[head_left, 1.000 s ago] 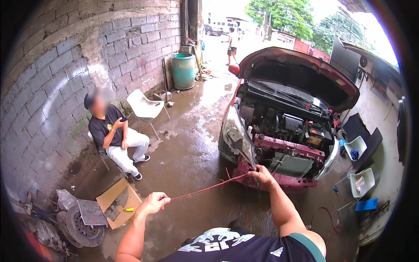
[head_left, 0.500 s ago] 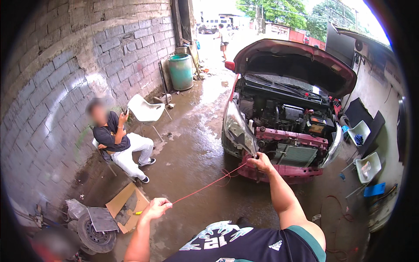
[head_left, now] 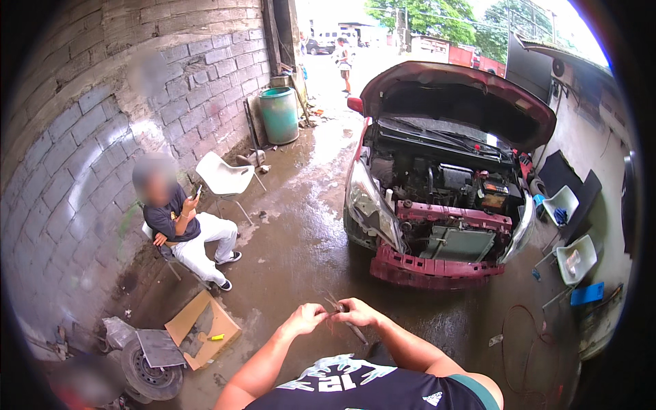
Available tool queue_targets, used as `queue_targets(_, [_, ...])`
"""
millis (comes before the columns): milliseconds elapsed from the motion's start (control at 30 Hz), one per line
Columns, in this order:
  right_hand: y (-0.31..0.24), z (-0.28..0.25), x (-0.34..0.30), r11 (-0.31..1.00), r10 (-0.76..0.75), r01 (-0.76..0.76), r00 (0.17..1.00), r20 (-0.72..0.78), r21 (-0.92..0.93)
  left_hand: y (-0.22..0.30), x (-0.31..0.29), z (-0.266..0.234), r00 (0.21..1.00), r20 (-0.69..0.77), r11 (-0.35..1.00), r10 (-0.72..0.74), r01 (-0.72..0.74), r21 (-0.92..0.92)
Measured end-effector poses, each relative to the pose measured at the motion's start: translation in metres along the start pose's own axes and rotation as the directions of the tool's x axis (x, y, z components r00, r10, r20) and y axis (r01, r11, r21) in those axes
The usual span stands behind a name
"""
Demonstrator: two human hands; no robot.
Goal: The person works on the engine of a pink car with the hood open, using pliers to manipulate wires and components near the radiator. They then step back and use the pliers to strip the insulation from a red wire.
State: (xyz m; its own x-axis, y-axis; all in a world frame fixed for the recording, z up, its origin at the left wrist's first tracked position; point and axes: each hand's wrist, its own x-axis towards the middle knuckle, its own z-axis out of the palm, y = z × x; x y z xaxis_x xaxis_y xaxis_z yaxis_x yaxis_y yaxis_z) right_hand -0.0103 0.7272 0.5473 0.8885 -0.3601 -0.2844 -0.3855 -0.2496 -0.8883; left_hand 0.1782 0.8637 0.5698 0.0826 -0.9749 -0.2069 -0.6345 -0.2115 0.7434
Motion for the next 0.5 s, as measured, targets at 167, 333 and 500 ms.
queue_targets(167, [0.008, 0.015, -0.009, 0.999, -0.052, 0.053, 0.996, 0.072, -0.009, -0.039, -0.026, 0.027, 0.963, 0.211, 0.897, -0.166, 0.236, -0.374])
queue_targets(333, [-0.011, 0.023, -0.002, 0.987, -0.152, 0.147, 0.986, 0.072, 0.064, -0.081, -0.043, 0.043, 0.992, -0.097, 0.903, -0.074, 0.025, -0.43])
queue_targets(500, [-0.047, 0.013, 0.0, 0.879, -0.288, 0.3, 0.953, -0.09, 0.371, -0.026, -0.036, -0.008, 0.939, -0.338, 0.485, -0.063, -0.267, -0.833])
